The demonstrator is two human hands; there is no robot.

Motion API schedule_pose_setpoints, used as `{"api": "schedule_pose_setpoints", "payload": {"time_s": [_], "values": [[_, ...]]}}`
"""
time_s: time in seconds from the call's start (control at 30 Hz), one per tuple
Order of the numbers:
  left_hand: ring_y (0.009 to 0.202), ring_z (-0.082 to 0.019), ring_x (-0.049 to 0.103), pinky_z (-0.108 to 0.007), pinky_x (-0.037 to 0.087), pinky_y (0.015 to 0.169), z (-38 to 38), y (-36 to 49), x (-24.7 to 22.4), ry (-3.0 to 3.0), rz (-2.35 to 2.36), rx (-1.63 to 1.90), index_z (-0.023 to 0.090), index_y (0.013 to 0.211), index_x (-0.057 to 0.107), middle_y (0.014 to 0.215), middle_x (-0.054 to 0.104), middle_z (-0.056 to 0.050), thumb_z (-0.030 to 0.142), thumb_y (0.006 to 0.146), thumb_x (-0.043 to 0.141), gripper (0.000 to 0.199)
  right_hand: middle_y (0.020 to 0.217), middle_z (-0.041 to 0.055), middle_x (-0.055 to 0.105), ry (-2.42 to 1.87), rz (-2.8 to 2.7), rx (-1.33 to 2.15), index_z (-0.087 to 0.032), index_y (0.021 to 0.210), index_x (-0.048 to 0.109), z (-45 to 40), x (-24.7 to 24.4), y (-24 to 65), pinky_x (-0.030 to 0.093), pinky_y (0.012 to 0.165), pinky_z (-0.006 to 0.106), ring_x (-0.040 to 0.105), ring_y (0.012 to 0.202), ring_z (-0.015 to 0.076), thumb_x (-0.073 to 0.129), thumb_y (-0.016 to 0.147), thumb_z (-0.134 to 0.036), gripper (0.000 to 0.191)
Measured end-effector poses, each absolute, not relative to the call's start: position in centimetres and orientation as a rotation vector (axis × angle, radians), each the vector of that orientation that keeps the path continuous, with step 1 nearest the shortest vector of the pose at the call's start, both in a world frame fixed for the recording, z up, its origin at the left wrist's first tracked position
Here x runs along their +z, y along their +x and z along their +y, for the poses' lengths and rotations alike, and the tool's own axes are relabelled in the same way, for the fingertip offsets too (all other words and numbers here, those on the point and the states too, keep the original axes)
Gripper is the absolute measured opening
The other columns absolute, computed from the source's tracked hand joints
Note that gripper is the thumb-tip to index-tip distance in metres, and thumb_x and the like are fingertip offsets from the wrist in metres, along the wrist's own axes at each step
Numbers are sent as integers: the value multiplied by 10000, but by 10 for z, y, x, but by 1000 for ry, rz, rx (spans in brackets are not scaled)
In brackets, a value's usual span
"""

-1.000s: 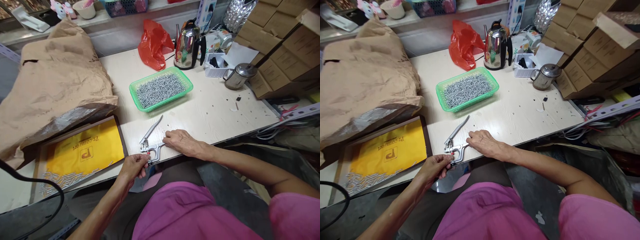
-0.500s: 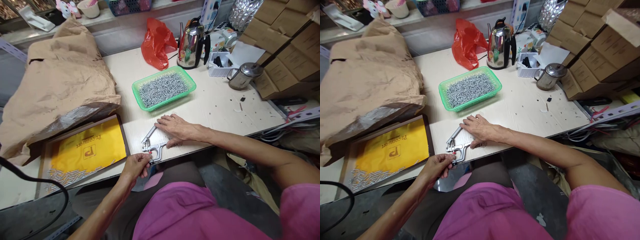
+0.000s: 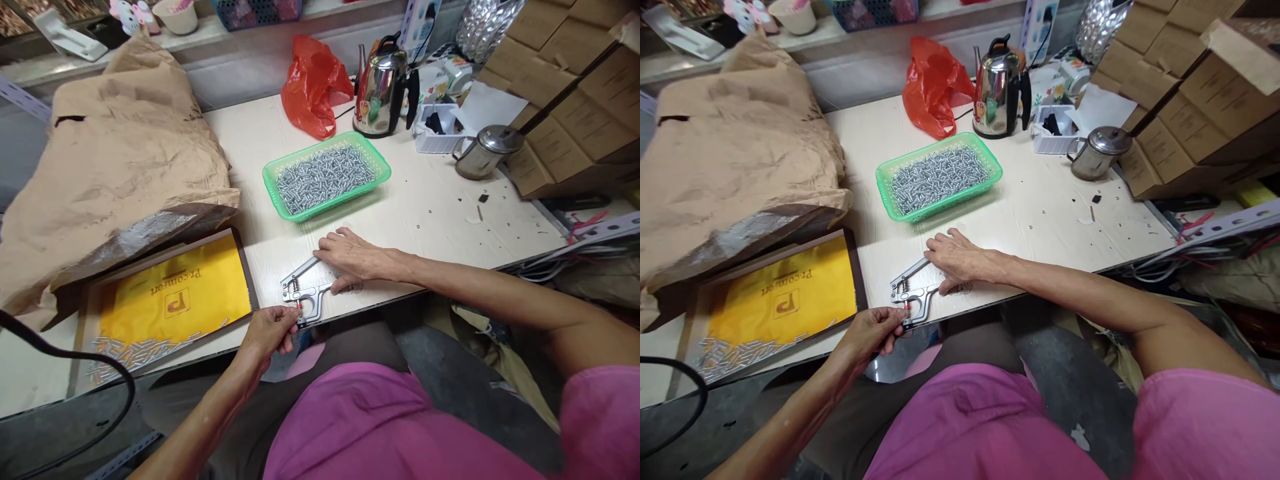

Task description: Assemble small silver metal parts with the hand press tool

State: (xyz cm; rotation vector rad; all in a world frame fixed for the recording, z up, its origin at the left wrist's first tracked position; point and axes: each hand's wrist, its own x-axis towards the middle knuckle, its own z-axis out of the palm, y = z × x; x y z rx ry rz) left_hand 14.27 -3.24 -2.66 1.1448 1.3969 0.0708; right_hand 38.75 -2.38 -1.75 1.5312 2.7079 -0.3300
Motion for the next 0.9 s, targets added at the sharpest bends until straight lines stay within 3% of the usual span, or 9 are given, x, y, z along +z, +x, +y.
{"api": "schedule_pose_setpoints", "payload": {"time_s": [0.13, 0.2, 0.3, 0.4, 0.47, 0.6, 0.77, 0.9], "values": [[320, -81, 418, -211, 307, 355, -34, 138, -26, 1245, 1417, 24, 172, 663, 581, 481, 530, 39, 543, 713, 637, 379, 1045, 131, 568, 1552, 2705, -378, -98, 1038, 606, -32, -16, 387, 309, 817, 366, 471, 971, 256, 677, 786, -534, 508], [390, -120, 490, -244, 372, 415, -37, 138, -22, 1499, 1479, 44, 173, 757, 627, 553, 580, 12, 520, 781, 588, 349, 1036, 129, 572, 1568, 2707, -397, -97, 1020, 608, -35, -16, 386, 312, 800, 349, 474, 959, 247, 689, 795, -491, 461], [724, -213, 632, -319, 490, 655, -41, 147, -17, 2105, 1460, 220, 183, 958, 656, 815, 667, -59, 438, 863, 539, 296, 1037, 128, 571, 1602, 2696, -390, -100, 1012, 603, -39, -16, 384, 319, 785, 339, 477, 963, 244, 685, 812, -450, 411], [1070, -293, 564, -413, 472, 890, -38, 166, -20, 2543, 1156, 289, 160, 1197, 573, 1128, 644, -128, 330, 881, 548, 360, 1061, 130, 563, 1627, 2680, -369, -104, 1033, 593, -41, -17, 381, 333, 797, 347, 477, 988, 249, 689, 811, -433, 408], [1180, -313, 494, -449, 442, 963, -32, 179, -24, 2679, 968, 262, 134, 1310, 476, 1279, 575, -161, 268, 870, 559, 467, 1087, 135, 556, 1642, 2679, -363, -103, 1086, 573, -43, -19, 382, 345, 812, 359, 475, 1008, 254, 688, 809, -436, 448], [1148, -310, 495, -461, 456, 934, -18, 192, -31, 2779, 853, 148, 125, 1374, 382, 1302, 532, -181, 242, 864, 545, 547, 1151, 150, 537, 1730, 2627, -352, -86, 1219, 496, -49, -18, 391, 371, 829, 380, 471, 1045, 278, 742, 734, -497, 681], [1088, -302, 496, -444, 457, 894, -2, 204, -28, 2833, 821, 44, 128, 1365, 380, 1198, 561, -159, 316, 835, 610, 608, 1102, 145, 562, 1718, 2527, -339, -85, 1129, 552, -54, -7, 395, 388, 821, 368, 484, 1023, 275, 727, 761, -475, 564], [1002, -281, 511, -421, 460, 857, 6, 211, -25, 2841, 686, -80, 119, 1267, 480, 1093, 587, -137, 316, 849, 610, 480, 1068, 155, 568, 1734, 2492, -314, -54, 1137, 559, -58, -7, 387, 385, 799, 358, 487, 1010, 268, 689, 821, -391, 479]]}}
